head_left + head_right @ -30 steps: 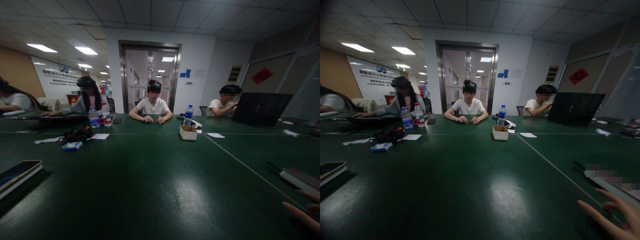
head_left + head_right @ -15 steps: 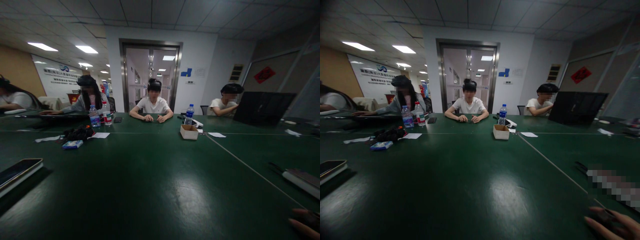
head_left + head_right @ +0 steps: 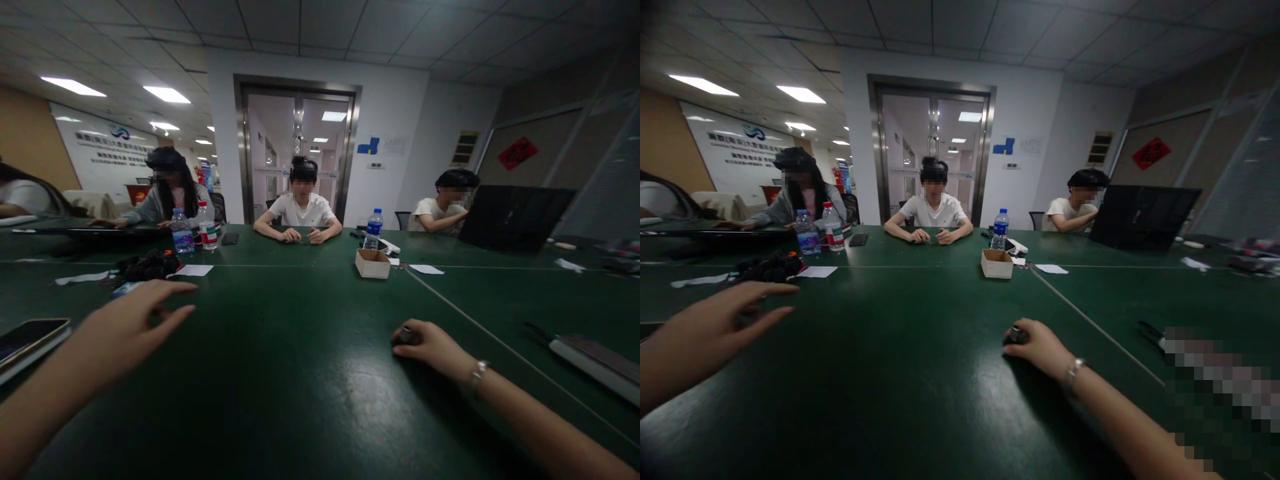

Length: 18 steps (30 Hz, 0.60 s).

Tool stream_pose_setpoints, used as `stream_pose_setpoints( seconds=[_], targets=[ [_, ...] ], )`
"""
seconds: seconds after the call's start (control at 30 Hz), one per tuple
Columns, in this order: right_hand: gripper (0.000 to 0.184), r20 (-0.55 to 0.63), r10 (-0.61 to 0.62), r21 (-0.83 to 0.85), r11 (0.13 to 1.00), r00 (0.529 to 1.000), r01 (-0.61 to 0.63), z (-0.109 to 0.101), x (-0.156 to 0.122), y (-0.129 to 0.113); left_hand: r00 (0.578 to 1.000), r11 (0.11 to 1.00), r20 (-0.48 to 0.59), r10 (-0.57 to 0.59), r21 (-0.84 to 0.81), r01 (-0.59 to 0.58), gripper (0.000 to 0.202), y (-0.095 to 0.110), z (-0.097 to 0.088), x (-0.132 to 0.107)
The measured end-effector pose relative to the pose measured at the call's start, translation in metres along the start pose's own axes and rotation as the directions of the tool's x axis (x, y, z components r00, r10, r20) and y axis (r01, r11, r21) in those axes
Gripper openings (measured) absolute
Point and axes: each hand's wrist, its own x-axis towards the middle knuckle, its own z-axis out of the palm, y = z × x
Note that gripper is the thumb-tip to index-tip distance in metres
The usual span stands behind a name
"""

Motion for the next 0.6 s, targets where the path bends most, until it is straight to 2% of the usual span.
stream_pose_setpoints(
  seconds=[0.07,0.17,0.2,0.3,0.37,0.47,0.53,0.6],
  targets=[
    [0.024,0.020,-0.117,0.008,0.993,0.993,0.117,0.028,0.039,-0.020,0.975,0.982,0.127,0.185,0.016,-0.188,0.038,0.031,0.031,0.026],
    [0.026,-0.030,-0.177,0.029,0.984,0.984,0.178,0.072,0.095,-0.046,0.896,0.930,0.250,0.367,-0.077,-0.360,0.038,0.076,0.084,0.058],
    [0.026,-0.061,-0.176,0.014,0.984,0.982,0.177,0.086,0.110,-0.055,0.882,0.915,0.244,0.403,-0.116,-0.386,0.039,0.089,0.102,0.066],
    [0.027,-0.141,-0.196,-0.028,0.981,0.970,0.194,0.118,0.144,-0.078,0.888,0.884,0.124,0.443,-0.227,-0.409,0.042,0.116,0.151,0.087],
    [0.022,-0.178,-0.239,-0.063,0.971,0.955,0.231,0.131,0.156,-0.086,0.892,0.864,0.048,0.449,-0.278,-0.420,0.042,0.125,0.178,0.096],
    [0.009,-0.189,-0.314,-0.140,0.946,0.930,0.291,0.137,0.161,-0.088,0.875,0.816,-0.019,0.484,-0.353,-0.458,0.039,0.123,0.207,0.102],
    [0.009,-0.189,-0.325,-0.164,0.941,0.927,0.296,0.137,0.159,-0.086,0.874,0.784,-0.020,0.486,-0.433,-0.445,0.036,0.115,0.219,0.103],
    [0.017,-0.185,-0.319,-0.165,0.942,0.930,0.291,0.135,0.156,-0.086,0.892,0.765,-0.001,0.451,-0.515,-0.387,0.032,0.107,0.224,0.102]
  ],
)
